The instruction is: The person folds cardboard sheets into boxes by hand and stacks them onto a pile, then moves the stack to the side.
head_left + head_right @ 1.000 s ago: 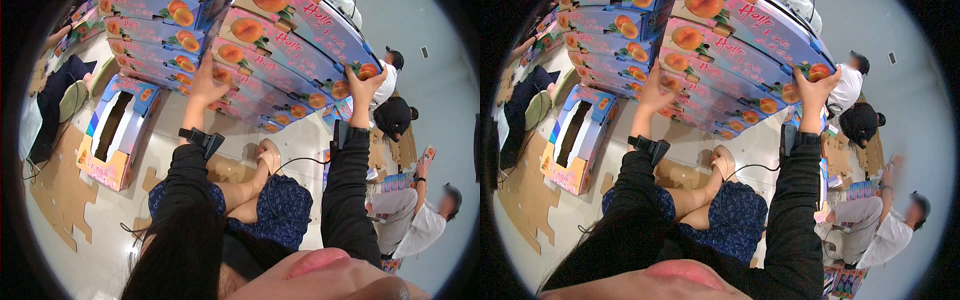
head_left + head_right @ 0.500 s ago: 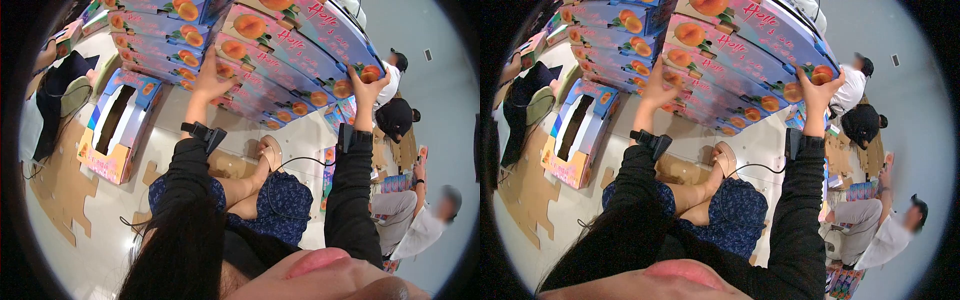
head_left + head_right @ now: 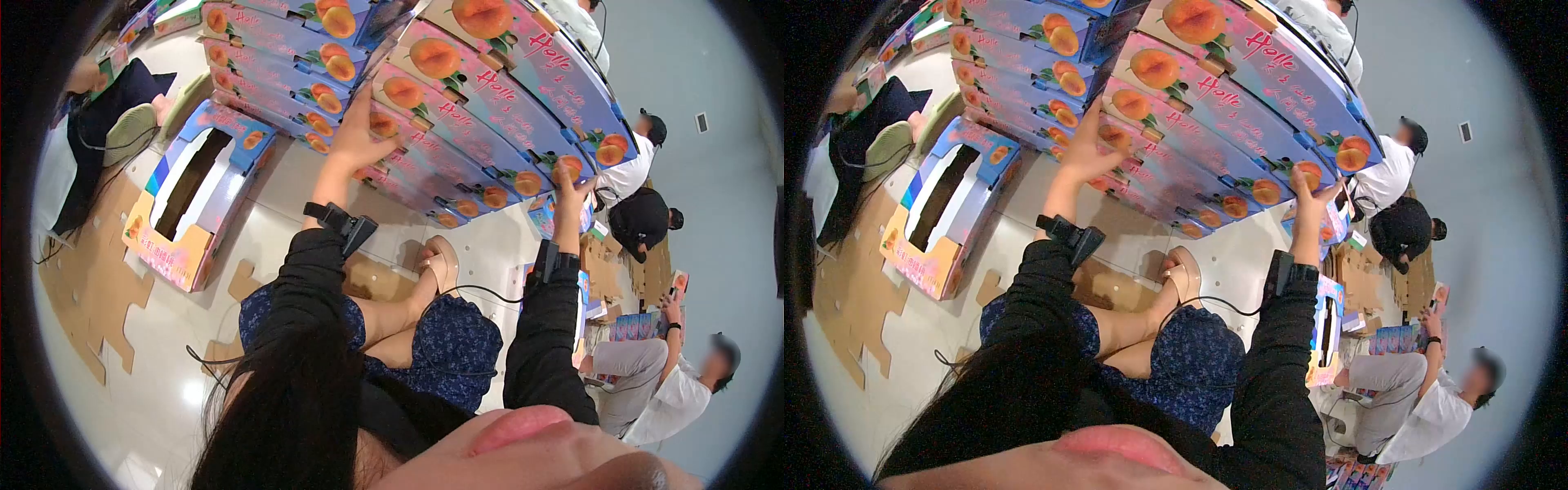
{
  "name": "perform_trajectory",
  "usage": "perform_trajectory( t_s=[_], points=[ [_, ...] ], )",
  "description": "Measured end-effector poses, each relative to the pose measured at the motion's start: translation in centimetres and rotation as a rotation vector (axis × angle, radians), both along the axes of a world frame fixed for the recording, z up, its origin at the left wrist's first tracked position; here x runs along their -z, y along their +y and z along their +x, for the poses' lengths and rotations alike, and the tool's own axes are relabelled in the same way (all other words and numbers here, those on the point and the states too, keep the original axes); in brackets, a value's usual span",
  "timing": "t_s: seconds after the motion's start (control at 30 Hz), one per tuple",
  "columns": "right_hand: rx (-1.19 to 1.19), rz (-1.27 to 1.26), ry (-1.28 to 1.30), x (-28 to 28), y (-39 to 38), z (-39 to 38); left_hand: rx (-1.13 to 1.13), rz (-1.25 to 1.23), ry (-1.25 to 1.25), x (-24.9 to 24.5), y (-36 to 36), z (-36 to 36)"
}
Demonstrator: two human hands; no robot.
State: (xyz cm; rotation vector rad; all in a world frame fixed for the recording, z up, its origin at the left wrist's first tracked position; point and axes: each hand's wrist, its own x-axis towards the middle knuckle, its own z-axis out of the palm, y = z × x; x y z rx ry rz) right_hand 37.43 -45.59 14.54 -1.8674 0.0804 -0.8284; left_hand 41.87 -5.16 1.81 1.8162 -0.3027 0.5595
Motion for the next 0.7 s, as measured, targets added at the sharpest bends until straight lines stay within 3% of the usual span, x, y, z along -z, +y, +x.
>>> perform_trajectory(
  t_s=[0.03, 0.13, 0.27, 0.67, 0.7],
  points=[
    [-0.02, 0.073, 0.091, 0.9, 0.6, -0.4, -0.002, -0.012, -0.014, -0.1, -0.1, -0.1],
    [0.026, -0.067, -0.01, 1.5, 2.2, 0.0, -0.003, -0.032, -0.041, 0.1, 0.0, 0.0],
    [0.084, -0.041, -0.032, 0.8, 4.9, -0.7, -0.002, -0.037, -0.075, 0.7, -0.1, 0.7],
    [0.054, -0.146, 0.004, 3.4, 1.2, 0.6, -0.024, -0.031, -0.09, 1.2, -0.1, 0.8],
    [-0.011, -0.014, 0.044, 3.8, 0.7, 0.1, -0.02, -0.034, -0.1, 1.3, 0.0, 0.8]
  ],
)
